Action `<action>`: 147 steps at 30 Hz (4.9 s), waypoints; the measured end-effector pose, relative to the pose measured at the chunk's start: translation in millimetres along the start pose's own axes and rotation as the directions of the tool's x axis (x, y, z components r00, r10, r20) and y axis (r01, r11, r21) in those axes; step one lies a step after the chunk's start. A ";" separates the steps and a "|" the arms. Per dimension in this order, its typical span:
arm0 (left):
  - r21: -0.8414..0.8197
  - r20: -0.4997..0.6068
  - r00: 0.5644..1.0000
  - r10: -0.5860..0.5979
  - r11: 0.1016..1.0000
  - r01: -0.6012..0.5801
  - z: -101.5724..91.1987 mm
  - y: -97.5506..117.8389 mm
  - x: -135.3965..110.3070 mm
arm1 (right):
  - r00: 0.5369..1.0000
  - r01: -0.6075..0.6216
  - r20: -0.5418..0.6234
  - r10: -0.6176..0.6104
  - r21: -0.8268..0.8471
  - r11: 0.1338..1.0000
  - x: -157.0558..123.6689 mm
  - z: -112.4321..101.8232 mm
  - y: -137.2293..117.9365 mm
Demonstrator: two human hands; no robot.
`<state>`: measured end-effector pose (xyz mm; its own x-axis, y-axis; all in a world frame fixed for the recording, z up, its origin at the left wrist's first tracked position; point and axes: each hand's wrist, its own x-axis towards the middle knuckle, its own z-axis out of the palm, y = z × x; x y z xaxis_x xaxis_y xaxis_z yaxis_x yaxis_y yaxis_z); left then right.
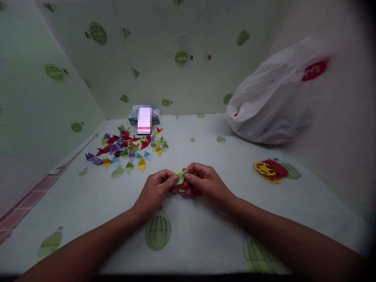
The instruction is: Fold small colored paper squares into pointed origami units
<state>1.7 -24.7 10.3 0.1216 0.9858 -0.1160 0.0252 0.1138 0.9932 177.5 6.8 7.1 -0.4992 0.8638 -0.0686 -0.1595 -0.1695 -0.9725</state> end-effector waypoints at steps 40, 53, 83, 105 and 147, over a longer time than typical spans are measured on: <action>-0.137 -0.057 0.998 -0.013 0.991 0.005 0.7 -4.8 -0.3 | 0.999 -0.027 0.034 0.029 -0.057 0.998 -0.2 -1.0 1.9; -0.080 0.012 1.000 0.028 0.996 -0.027 3.0 -3.3 0.1 | 1.000 0.003 -0.006 -0.003 -0.100 0.995 -3.0 2.8 -1.6; 0.153 -0.028 0.991 0.133 0.980 -0.127 2.7 -1.3 -4.2 | 0.981 0.182 -0.023 -0.191 -0.214 0.960 -4.0 5.8 5.2; 0.467 -0.090 0.886 0.455 0.805 -0.366 2.0 -6.9 -7.3 | 0.965 0.222 -0.052 -0.257 -0.365 0.904 -6.8 6.0 5.4; 0.420 -0.091 0.873 0.480 0.813 -0.404 4.7 -0.1 -12.0 | 0.959 0.280 0.002 -0.284 -0.169 0.945 -8.0 9.5 8.1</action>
<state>4.8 -37.1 11.5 0.0280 0.9260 0.3766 0.3879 -0.3573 0.8497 172.1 -6.0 1.9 -0.4351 0.8755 0.2104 -0.1467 0.1616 -0.9759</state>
